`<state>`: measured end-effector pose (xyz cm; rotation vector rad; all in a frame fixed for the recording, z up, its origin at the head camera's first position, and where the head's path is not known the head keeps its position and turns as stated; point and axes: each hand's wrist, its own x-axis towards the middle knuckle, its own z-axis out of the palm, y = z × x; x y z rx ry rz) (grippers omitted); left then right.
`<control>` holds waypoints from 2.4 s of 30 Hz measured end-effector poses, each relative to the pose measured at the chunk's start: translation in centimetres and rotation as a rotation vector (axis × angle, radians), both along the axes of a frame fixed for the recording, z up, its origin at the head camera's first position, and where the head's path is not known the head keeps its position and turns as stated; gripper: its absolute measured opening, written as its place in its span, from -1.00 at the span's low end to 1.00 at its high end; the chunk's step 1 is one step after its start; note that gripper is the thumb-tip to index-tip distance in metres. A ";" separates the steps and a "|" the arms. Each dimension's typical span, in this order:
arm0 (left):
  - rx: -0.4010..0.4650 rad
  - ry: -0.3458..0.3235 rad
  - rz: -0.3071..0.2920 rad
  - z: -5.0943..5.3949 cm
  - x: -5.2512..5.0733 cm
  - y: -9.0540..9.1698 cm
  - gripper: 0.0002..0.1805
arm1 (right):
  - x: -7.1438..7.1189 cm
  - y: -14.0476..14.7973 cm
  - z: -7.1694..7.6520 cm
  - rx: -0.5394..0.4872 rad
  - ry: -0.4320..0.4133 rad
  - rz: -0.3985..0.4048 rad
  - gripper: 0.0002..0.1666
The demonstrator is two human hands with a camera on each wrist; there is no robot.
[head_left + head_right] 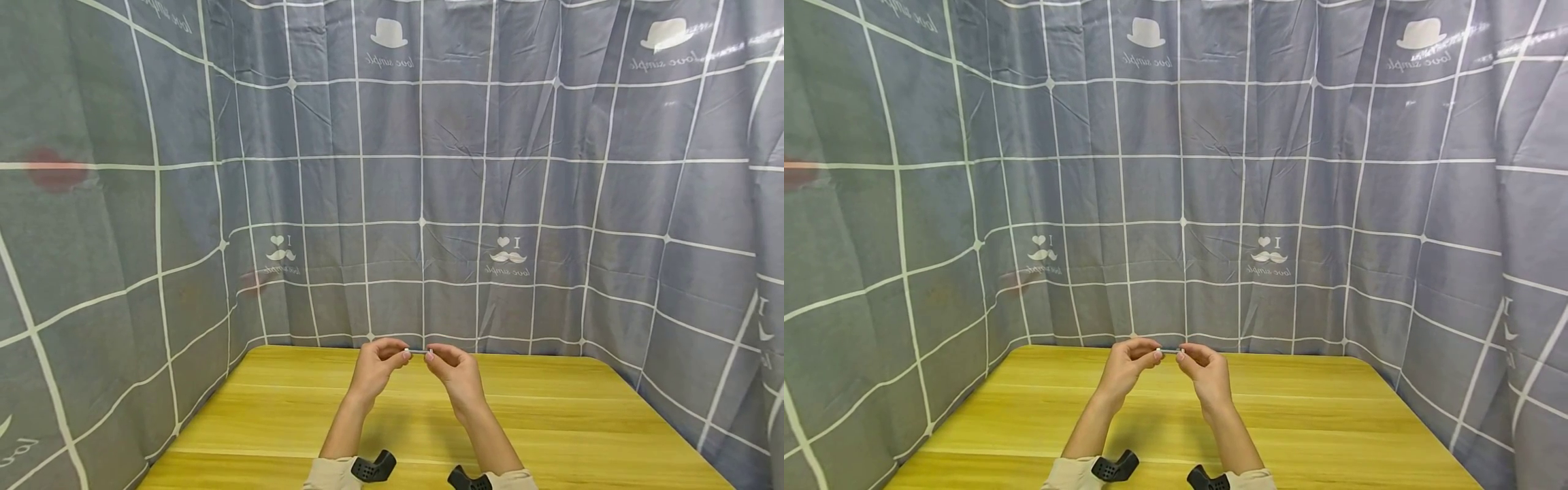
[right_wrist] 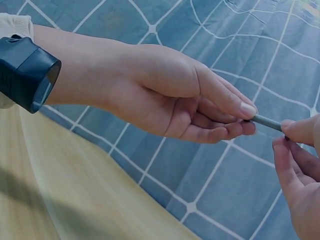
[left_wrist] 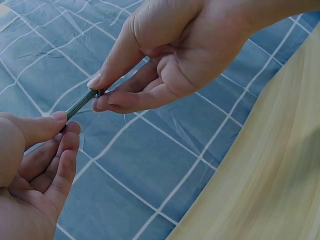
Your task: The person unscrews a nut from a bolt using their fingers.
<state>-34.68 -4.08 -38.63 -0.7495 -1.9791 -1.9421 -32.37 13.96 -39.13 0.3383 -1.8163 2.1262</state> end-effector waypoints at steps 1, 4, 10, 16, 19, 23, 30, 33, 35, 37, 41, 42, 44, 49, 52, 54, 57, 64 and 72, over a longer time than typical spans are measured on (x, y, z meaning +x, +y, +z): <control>0.002 -0.002 -0.001 0.0 0.0 0.0 -0.85 | 0.0 0.0 0.0 -0.018 0.000 0.011 -0.73; 0.010 -0.006 -0.002 -0.2 -0.1 0.1 -0.87 | 0.1 0.0 -0.1 -0.041 -0.001 0.026 -0.74; 0.005 -0.020 -0.008 -0.6 -0.2 0.1 -0.85 | 0.3 0.3 -0.3 0.056 -0.008 -0.026 -0.72; -0.020 -0.048 -0.004 -1.2 -0.4 -0.2 -0.84 | 0.1 0.8 -1.0 0.246 0.000 -0.098 -0.73; -0.043 -0.056 0.001 -1.6 -0.7 -0.3 -0.84 | -0.1 1.2 -1.3 0.355 0.016 -0.133 -0.73; -0.130 -0.062 0.032 -2.5 -1.1 -0.4 -0.83 | -0.5 2.4 -1.6 0.506 0.041 -0.213 -0.74; -0.288 -0.052 0.084 -4.5 -1.8 -1.0 -0.88 | -0.8 5.4 -2.2 0.705 0.052 -0.335 -0.83; -0.330 -0.073 0.084 -5.3 -1.9 -1.4 -0.92 | -1.1 6.5 -3.1 0.753 0.050 -0.329 -0.85; -0.360 -0.082 0.086 -5.9 -2.0 -1.6 -0.93 | -1.3 7.2 -3.8 0.768 0.035 -0.320 -0.85; -0.381 -0.090 0.093 -6.4 -2.2 -1.9 -0.93 | -1.5 7.8 -4.7 0.773 0.016 -0.306 -0.86; -0.386 -0.109 0.104 -7.4 -2.4 -2.4 -0.94 | -1.9 9.1 -6.2 0.762 -0.027 -0.271 -0.86; -0.380 -0.114 0.101 -7.6 -2.5 -2.4 -0.94 | -2.0 9.4 -6.6 0.759 -0.039 -0.265 -0.86; -0.373 -0.114 0.089 -7.9 -2.6 -2.5 -0.95 | -2.0 10.1 -7.1 0.762 -0.064 -0.255 -0.85; -0.443 -0.059 0.113 -9.0 -3.1 -2.9 -0.95 | -2.1 11.3 -8.0 0.782 -0.118 -0.248 -0.84; -0.520 -0.015 0.155 -9.4 -3.4 -3.0 -0.96 | -2.2 11.8 -8.4 0.792 -0.136 -0.253 -0.85; -0.550 0.008 0.176 -9.5 -3.4 -3.1 -0.96 | -2.3 11.9 -8.6 0.792 -0.142 -0.253 -0.85; -0.582 0.038 0.205 -9.7 -3.4 -3.3 -0.95 | -2.5 12.0 -8.9 0.833 -0.160 -0.257 -0.86; -0.586 0.043 0.220 -9.9 -3.1 -3.4 -0.89 | -2.7 11.7 -9.4 0.915 -0.239 -0.228 -0.87; -0.539 -0.030 0.210 -9.7 -2.4 -3.7 -0.76 | -2.4 11.3 -9.2 0.947 -0.216 -0.266 -0.80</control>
